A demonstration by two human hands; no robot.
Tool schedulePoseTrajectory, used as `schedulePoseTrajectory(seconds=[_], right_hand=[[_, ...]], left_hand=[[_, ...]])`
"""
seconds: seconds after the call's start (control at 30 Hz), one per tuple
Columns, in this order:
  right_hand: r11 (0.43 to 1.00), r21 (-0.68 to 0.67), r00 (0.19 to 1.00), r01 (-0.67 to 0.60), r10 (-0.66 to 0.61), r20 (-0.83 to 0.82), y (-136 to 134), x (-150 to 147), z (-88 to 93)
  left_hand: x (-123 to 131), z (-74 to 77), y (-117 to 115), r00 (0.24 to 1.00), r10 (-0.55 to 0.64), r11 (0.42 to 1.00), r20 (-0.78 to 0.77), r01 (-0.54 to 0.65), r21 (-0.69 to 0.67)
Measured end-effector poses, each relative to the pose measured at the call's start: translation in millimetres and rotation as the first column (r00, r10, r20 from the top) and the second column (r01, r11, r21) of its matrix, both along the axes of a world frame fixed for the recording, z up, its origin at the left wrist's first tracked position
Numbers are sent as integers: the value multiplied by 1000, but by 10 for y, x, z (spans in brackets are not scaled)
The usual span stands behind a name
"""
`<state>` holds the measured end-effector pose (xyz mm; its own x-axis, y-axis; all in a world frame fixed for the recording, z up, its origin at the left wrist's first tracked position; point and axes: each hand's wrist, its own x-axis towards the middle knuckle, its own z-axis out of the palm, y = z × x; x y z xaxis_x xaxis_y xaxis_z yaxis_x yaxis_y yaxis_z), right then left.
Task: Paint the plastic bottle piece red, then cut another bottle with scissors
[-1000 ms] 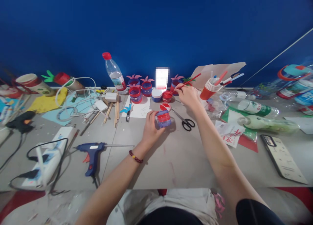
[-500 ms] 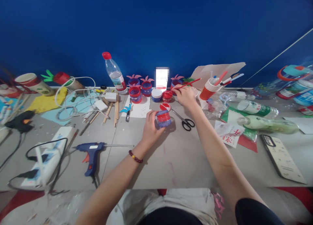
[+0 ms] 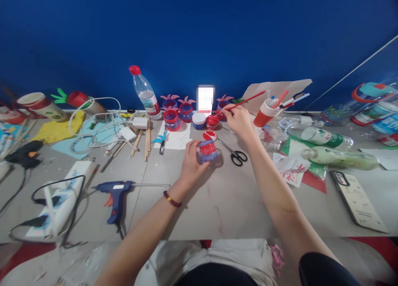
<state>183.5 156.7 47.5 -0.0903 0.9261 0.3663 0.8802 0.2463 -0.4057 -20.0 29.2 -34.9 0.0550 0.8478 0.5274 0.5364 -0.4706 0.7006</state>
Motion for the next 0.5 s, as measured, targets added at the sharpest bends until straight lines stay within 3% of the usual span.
schedulePoseTrajectory(seconds=[0.2, 0.5], right_hand=[[998, -22, 998, -66, 66, -3, -21, -115, -46], [1000, -15, 998, -12, 13, 69, -75, -138, 44]], left_hand=[[0, 23, -12, 1000, -11, 1000, -17, 11, 9], [1, 3, -9, 1000, -16, 999, -3, 16, 30]])
